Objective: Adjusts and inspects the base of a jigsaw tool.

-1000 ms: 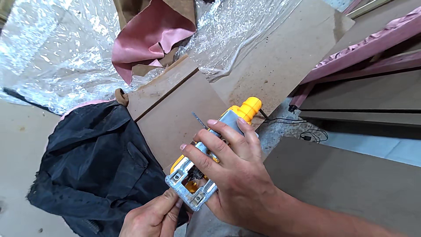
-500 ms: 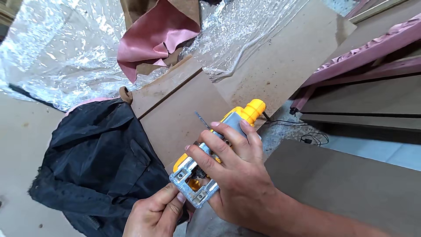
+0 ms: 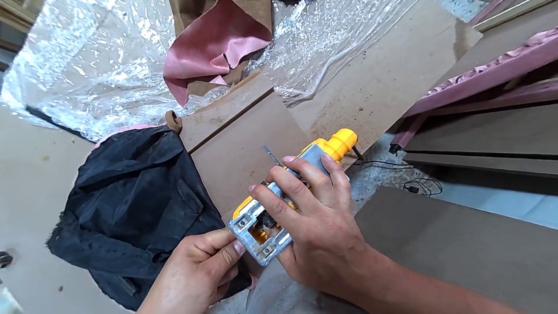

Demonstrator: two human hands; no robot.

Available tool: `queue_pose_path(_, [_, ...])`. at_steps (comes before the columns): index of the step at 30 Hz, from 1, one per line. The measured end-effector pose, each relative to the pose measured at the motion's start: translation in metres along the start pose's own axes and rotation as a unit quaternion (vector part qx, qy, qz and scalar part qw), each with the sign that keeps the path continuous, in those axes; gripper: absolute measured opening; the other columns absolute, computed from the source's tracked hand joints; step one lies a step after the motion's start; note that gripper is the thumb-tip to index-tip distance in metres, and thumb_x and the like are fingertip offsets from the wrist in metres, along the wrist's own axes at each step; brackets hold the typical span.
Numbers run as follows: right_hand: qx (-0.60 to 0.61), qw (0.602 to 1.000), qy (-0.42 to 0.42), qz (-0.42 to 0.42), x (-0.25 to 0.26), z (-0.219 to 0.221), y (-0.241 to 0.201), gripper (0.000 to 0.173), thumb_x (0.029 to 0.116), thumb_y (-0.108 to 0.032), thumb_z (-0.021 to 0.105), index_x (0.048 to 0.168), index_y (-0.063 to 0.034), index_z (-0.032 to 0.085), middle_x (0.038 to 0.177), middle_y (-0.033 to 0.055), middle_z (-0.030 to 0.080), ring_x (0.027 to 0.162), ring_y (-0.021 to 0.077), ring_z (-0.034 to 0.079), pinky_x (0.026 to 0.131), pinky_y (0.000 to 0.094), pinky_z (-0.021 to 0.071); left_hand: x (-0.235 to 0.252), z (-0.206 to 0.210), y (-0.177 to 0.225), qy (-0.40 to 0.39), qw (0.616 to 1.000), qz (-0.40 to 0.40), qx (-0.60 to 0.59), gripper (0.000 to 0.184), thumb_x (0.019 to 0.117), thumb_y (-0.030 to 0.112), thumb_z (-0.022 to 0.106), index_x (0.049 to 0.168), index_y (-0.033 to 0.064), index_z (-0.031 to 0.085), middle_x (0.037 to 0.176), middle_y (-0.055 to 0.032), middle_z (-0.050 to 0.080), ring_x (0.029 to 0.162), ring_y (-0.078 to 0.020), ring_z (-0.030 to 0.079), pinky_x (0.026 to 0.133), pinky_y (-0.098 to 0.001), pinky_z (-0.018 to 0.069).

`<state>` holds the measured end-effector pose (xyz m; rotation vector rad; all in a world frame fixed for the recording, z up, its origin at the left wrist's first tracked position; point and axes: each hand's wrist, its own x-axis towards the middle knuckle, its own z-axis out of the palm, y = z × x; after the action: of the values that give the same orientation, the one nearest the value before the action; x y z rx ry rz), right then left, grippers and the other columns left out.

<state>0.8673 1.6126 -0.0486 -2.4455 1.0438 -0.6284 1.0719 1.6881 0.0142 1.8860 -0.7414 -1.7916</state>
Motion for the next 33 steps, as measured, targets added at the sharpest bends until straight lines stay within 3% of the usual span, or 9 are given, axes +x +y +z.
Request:
queue_pose_path(8, [0.0, 1.0, -0.002, 0.003, -0.001, 0.0, -0.001, 0.064, 0.0761, -0.024, 0.069, 0.139, -0.0258, 0.063, 0.144, 0.0046, 0.057, 0.148, 0.0347, 0.036, 0.12, 0.0727, 0.0132, 0.005, -0.014, 0.001, 0.0, 0.988, 0.049, 0.149, 0.02, 0.0999, 0.034, 0.064, 0.095, 0.023, 0.081, 0.061, -0.0008, 0.058, 0.045, -0.009, 0.046, 0.039, -0.0225, 0.0357])
queue_pose_path(11, [0.005, 1.0, -0.002, 0.007, -0.002, -0.001, -0.001, 0.062, 0.0766, -0.025, 0.07, 0.139, -0.0263, 0.063, 0.145, 0.004, 0.056, 0.149, 0.0343, 0.035, 0.12, 0.0726, 0.0126, 0.011, -0.02, 0.0, -0.065, 0.996, 0.03, 0.058, 0.02, 0.102, 0.025, 0.062, 0.096, 0.0167, 0.079, 0.058, -0.0004, 0.055, 0.044, -0.0045, 0.044, 0.039, -0.0176, 0.0344])
queue_pose_path(13, [0.011, 1.0, 0.002, 0.011, -0.004, -0.001, -0.001, 0.06, 0.0784, -0.026, 0.069, 0.138, -0.0271, 0.064, 0.145, 0.0037, 0.056, 0.149, 0.0341, 0.035, 0.12, 0.0731, 0.0126, 0.016, -0.021, -0.005, -0.087, 0.996, 0.024, 0.004, 0.02, 0.1033, 0.022, 0.06, 0.104, 0.016, 0.079, 0.061, -0.0016, 0.056, 0.046, -0.0042, 0.045, 0.04, -0.0166, 0.0357])
queue_pose_path(17, [0.018, 0.999, -0.002, 0.027, -0.004, -0.002, 0.0, 0.058, 0.0788, -0.027, 0.069, 0.137, -0.0277, 0.065, 0.144, 0.0029, 0.057, 0.149, 0.0338, 0.035, 0.121, 0.0729, 0.012, 0.013, -0.012, -0.022, -0.012, 0.99, 0.117, 0.074, 0.02, 0.1036, 0.029, 0.061, 0.103, 0.0185, 0.078, 0.061, -0.0016, 0.055, 0.046, -0.008, 0.045, 0.04, -0.0213, 0.0378])
queue_pose_path(20, [0.023, 0.999, -0.004, 0.035, 0.001, -0.005, 0.004, 0.06, 0.0779, -0.027, 0.069, 0.138, -0.0279, 0.064, 0.144, 0.0034, 0.057, 0.15, 0.0343, 0.034, 0.121, 0.0732, 0.0114, 0.008, -0.004, -0.026, 0.077, 0.974, 0.188, 0.105, 0.024, 0.099, 0.033, 0.069, 0.116, 0.0186, 0.078, 0.077, -0.0011, 0.07, 0.051, -0.0087, 0.055, 0.044, -0.0231, 0.0475])
queue_pose_path(22, [0.021, 0.999, -0.008, 0.034, 0.003, -0.006, 0.003, 0.061, 0.0783, -0.028, 0.069, 0.139, -0.0279, 0.064, 0.145, 0.0035, 0.056, 0.15, 0.0342, 0.033, 0.121, 0.073, 0.0109, 0.01, 0.008, -0.023, 0.127, 0.964, 0.211, 0.097, 0.023, 0.0946, 0.03, 0.075, 0.113, 0.0167, 0.078, 0.079, -0.0005, 0.072, 0.052, -0.0081, 0.058, 0.045, -0.0222, 0.0493])
queue_pose_path(25, [0.015, 0.999, -0.013, 0.033, 0.004, -0.005, 0.001, 0.061, 0.078, -0.028, 0.068, 0.139, -0.0277, 0.064, 0.146, 0.0039, 0.055, 0.151, 0.034, 0.033, 0.121, 0.0727, 0.0109, 0.02, 0.024, -0.018, 0.165, 0.959, 0.225, 0.053, 0.012, 0.0917, 0.021, 0.076, 0.101, 0.0133, 0.078, 0.074, -0.0036, 0.071, 0.049, -0.0105, 0.058, 0.043, -0.0226, 0.05])
queue_pose_path(28, [0.013, 0.999, -0.016, 0.031, 0.007, -0.005, 0.001, 0.063, 0.0761, -0.026, 0.068, 0.138, -0.0275, 0.064, 0.147, 0.0039, 0.055, 0.151, 0.0339, 0.032, 0.121, 0.0725, 0.0102, 0.026, 0.031, -0.018, 0.183, 0.956, 0.227, 0.012, 0.01, 0.0891, 0.015, 0.076, 0.098, 0.0106, 0.078, 0.075, -0.0068, 0.072, 0.049, -0.0122, 0.06, 0.042, -0.023, 0.0511])
queue_pose_path(33, [0.019, 0.999, -0.028, 0.025, 0.008, -0.007, 0.003, 0.063, 0.0767, -0.026, 0.068, 0.139, -0.0266, 0.063, 0.148, 0.0042, 0.054, 0.151, 0.0343, 0.031, 0.122, 0.0724, 0.0099, 0.026, 0.029, -0.01, 0.158, 0.976, 0.135, -0.064, 0.008, 0.0872, 0.013, 0.077, 0.093, 0.0086, 0.077, 0.067, -0.0125, 0.067, 0.042, -0.0137, 0.053, 0.037, -0.0235, 0.045])
